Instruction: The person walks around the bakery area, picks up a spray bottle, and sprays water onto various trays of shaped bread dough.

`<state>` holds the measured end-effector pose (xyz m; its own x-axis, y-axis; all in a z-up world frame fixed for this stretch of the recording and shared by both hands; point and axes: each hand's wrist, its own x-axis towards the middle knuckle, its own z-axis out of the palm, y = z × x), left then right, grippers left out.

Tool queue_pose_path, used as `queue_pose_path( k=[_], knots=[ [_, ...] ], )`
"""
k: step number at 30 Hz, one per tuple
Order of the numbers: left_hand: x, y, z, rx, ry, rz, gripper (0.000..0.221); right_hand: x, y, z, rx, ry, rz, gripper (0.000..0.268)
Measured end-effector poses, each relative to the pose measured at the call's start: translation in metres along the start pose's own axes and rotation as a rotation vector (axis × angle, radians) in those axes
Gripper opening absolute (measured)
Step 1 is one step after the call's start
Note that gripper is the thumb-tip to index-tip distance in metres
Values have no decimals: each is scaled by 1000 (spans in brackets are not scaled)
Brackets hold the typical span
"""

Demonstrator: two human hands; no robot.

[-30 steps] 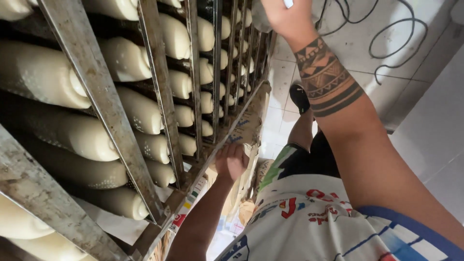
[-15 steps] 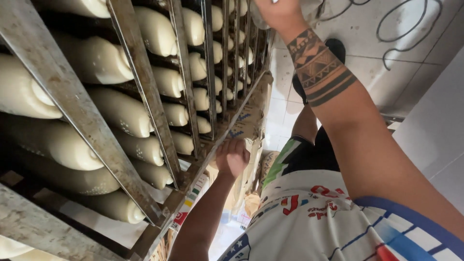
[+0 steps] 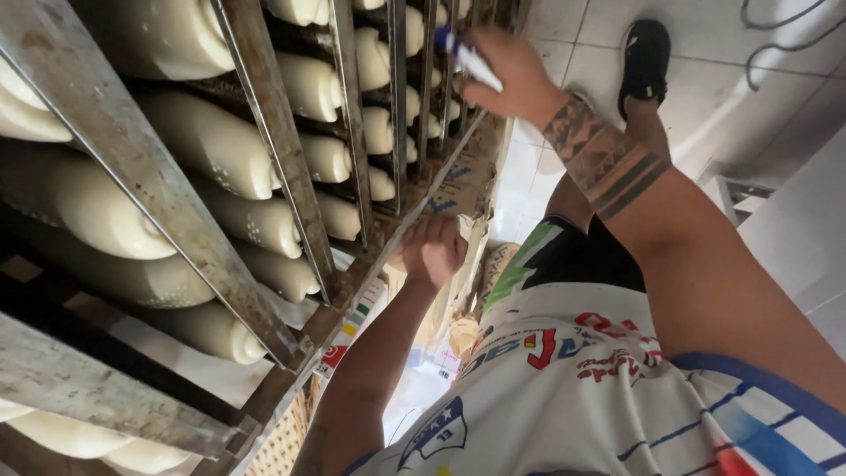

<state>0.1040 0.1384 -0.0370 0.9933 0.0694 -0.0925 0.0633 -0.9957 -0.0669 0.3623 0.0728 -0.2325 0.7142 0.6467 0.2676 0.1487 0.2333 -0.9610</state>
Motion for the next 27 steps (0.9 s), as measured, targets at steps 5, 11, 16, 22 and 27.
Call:
queue_pose_path(
  k=[5,11,16,22,27],
  knots=[
    [9,2,-14,-97,-152,-41,12,-46,-52,33,-234,-208,150,19],
    [9,2,-15,-120,-175,-42,14,-102,-62,62,-228,-531,282,32],
    [10,2,-17,-130,-144,-35,11,-97,-64,51,-158,-545,245,39],
    [2,1,-8,-124,-200,-53,17,-45,-51,16,-245,-353,236,27],
    [3,1,-10,-142,-174,-32,12,-10,-13,-20,-267,9,77,20]
  ],
)
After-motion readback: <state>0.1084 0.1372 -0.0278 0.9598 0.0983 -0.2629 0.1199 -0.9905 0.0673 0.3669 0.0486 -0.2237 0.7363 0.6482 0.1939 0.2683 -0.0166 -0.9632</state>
